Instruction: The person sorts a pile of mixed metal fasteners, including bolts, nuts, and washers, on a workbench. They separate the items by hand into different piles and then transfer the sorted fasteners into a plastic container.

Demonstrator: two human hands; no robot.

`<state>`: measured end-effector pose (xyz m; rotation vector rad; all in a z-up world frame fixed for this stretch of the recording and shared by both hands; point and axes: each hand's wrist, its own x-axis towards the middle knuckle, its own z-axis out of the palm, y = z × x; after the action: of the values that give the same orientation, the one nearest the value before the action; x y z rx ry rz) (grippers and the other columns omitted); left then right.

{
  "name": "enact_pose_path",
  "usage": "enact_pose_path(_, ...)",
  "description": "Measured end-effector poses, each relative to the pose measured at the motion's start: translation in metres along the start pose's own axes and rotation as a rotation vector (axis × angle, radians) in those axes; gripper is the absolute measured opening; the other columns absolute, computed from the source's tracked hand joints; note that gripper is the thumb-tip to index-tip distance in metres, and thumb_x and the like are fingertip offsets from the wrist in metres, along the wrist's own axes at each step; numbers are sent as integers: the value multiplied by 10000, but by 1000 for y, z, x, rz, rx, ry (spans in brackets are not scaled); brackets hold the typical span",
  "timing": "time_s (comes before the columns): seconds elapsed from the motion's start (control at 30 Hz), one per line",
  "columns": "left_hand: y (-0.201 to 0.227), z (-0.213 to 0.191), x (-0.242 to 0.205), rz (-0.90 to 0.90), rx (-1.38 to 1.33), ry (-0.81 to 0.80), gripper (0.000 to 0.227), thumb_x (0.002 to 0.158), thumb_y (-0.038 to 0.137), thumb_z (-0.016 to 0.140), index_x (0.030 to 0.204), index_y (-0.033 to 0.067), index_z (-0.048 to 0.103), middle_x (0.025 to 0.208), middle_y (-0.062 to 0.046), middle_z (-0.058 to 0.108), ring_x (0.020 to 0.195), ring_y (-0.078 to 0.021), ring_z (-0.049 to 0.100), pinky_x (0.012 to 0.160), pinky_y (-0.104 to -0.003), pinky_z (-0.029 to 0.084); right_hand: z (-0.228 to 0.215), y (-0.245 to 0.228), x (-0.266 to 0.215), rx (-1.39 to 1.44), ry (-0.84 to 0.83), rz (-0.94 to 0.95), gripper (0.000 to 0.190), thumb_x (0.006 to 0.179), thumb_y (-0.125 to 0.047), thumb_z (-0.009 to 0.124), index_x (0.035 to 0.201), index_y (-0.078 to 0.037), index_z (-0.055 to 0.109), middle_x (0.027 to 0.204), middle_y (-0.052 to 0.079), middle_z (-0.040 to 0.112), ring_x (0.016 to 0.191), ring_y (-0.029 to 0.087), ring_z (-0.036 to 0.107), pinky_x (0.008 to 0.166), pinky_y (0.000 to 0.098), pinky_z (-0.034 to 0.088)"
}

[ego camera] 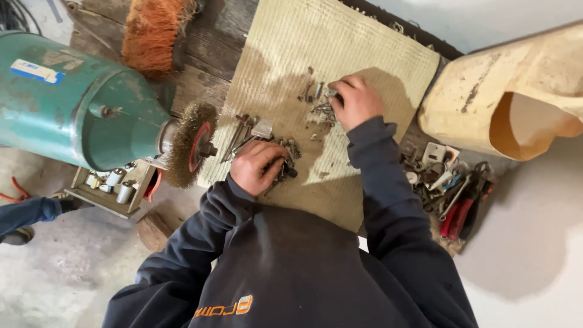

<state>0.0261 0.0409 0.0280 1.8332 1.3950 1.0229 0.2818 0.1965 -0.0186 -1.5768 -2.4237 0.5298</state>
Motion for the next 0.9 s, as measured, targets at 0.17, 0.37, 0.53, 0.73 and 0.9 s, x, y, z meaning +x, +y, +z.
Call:
enact_pose_path(0.17,-9,2,-12,-25,-16,54,156,892,55,736,1047,64,738,1053,-104,740,971,-323,695,865,-401,562,10,5,13,-112,-13,-84,171,903,-211,765,1051,-127,745,1103,68,694,1053,353,625,892,497,507)
enact_pose_path(0.37,-13,3,-10,-18,-82,52,154,895,40,722,1049,55,731,1043,-109,735,966,-319,697,854,-392,568,15,5,21,-108,34,-264,172,958,-165,736,1123,-126,704,1159,55,694,1097,287,622,929,442,510)
enact_pose_path(0.53,-9,-5,-1,18,-96,29,153,897,34,714,1046,58,736,1028,-110,735,952,-320,692,845,-397,563,13,0,39,-324,-24,-554,209,908,-111,695,1113,-151,688,1117,19,687,1094,239,616,924,410,513)
enact_pose_path(0.73,-16,1,-12,14,-122,4,122,916,50,713,1038,49,726,1049,-121,737,967,-319,702,857,-395,572,21,30,14,-351,-126,-478,234,947,-62,640,1176,-91,678,1082,50,658,1064,244,602,935,379,531)
enact_pose_path(0.9,-12,-2,-10,-12,-124,-25,132,923,44,698,1048,48,737,1054,-122,741,978,-328,703,862,-399,570,-60,11,-68,28,-5,105,173,1000,-190,686,1123,-69,680,1058,126,688,999,328,653,841,428,530)
